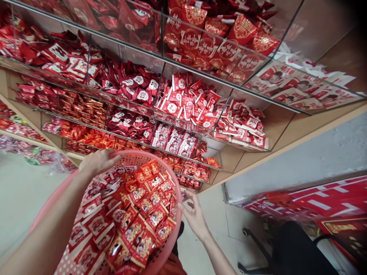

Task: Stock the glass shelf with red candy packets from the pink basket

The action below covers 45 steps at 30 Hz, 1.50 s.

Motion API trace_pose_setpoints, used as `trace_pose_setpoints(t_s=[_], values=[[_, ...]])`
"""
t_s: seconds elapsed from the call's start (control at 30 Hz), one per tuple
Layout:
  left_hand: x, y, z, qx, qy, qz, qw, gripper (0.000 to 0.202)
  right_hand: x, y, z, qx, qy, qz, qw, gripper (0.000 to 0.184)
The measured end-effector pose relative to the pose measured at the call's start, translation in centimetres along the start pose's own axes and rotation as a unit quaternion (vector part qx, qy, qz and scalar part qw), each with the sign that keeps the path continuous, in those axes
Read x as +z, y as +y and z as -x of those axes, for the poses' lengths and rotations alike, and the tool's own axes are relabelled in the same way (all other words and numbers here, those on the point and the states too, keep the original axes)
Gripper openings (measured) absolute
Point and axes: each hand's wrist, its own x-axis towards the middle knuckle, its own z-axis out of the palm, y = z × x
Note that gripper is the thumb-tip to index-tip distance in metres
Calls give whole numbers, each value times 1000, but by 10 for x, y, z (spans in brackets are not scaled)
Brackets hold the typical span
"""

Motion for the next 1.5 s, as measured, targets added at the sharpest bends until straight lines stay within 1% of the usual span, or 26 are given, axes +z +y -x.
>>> trace_pose_setpoints(t_s=[0.07, 0.1, 0.17, 0.23, 0.3, 0.4, 0.47, 0.63, 0.77, 0.83, 0.87, 0.97, 1.03, 1.07, 1.1, 1.2, 1.27, 1.3, 1.4, 1.5], values=[[-2, 2, 0, 2, -2, -3, 1000, 72, 2, -2, -9, 80, -45, -89, 992, 61], [-2, 3, 1, 3, -3, -6, 1000, 73, 3, -4, -11, 106, -73, -125, 984, 67], [-3, 4, 1, 4, -4, -10, 1000, 74, 6, -11, -12, 130, -118, -182, 968, 73], [-4, 3, 2, 1, -4, -9, 1000, 74, 9, -16, -11, 139, -139, -225, 954, 77], [-3, 1, 2, -2, -6, -6, 1000, 75, 12, -18, -8, 147, -131, -246, 949, 80], [-1, -1, 1, -7, -9, -3, 1000, 75, 16, -16, -4, 152, -96, -235, 955, 83], [0, -1, 0, -8, -8, 0, 1000, 75, 18, -13, -2, 151, -84, -232, 957, 87], [3, 0, -5, 8, -6, 0, 1000, 75, 22, -12, 3, 150, -69, -240, 957, 94], [1, 6, -6, 2, -9, -9, 1000, 75, 22, -13, 5, 166, -70, -229, 957, 98], [-1, 8, -6, 1, -12, -16, 1000, 76, 21, -10, 5, 170, -72, -220, 958, 95], [-2, 8, -6, 1, -13, -19, 1000, 76, 19, -7, 4, 168, -73, -212, 960, 91], [-1, 7, -8, 5, -11, -20, 1000, 78, 5, 14, -9, 156, -73, -153, 973, 69], [0, 5, -11, 7, -10, -17, 1000, 79, -11, 37, -26, 146, -57, -52, 986, 56], [1, 5, -12, 8, -12, -14, 1000, 79, -22, 51, -37, 138, -35, 18, 990, 51], [1, 4, -12, 8, -12, -13, 1000, 79, -34, 64, -50, 131, -15, 105, 986, 48], [1, 5, -12, 8, -10, -8, 1000, 80, -70, 100, -90, 131, 23, 205, 970, 32], [1, 5, -11, 6, -6, -7, 1000, 78, -90, 117, -114, 137, 36, 264, 954, 23], [1, 4, -11, 5, -7, -6, 1000, 78, -97, 123, -124, 143, 38, 293, 945, 22], [2, 3, -9, -5, -11, -7, 1000, 77, -107, 138, -148, 168, 30, 370, 913, 26], [3, 0, -7, -22, -10, -10, 1000, 74, -108, 150, -165, 203, 7, 426, 882, 27]])
